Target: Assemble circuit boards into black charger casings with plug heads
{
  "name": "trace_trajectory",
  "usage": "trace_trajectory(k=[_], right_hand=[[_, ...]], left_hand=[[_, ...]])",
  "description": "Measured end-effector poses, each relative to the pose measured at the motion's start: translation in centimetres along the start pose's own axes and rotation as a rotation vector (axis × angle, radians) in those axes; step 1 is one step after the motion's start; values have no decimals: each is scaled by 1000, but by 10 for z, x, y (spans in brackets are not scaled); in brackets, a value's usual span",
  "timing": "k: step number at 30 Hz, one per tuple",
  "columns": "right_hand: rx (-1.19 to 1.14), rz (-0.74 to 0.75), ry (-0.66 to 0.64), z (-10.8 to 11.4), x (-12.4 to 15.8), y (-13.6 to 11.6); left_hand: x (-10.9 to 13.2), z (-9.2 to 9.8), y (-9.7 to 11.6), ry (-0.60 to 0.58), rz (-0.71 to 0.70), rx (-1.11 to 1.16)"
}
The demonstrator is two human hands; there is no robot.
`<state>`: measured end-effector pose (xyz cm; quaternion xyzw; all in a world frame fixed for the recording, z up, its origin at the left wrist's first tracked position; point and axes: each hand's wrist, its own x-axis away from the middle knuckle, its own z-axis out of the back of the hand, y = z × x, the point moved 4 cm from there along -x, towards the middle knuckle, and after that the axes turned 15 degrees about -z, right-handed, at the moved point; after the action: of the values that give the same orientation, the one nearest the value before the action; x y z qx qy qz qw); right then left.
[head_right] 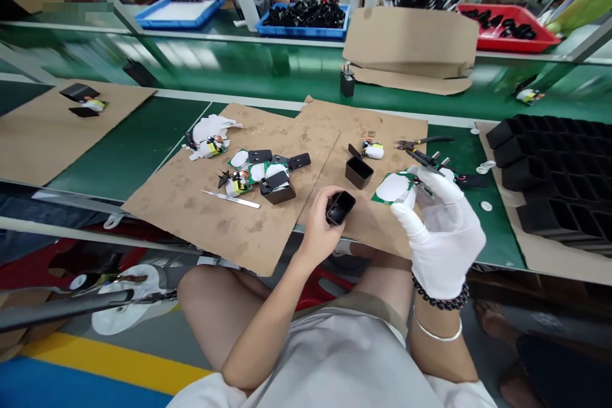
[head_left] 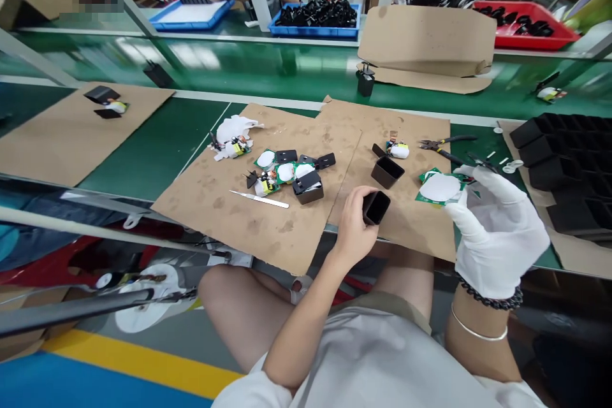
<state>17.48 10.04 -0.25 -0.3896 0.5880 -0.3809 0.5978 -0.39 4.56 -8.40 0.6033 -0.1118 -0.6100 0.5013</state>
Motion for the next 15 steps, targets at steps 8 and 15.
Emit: trace_trajectory(k=[8,15], right_hand=[[-31,-10,-94,-30,41,-9],[-5,117,-129,-44,51,-25]], left_hand=[[-6,17,29,103,-137,23],[-16,47,57,104,-265,-153]])
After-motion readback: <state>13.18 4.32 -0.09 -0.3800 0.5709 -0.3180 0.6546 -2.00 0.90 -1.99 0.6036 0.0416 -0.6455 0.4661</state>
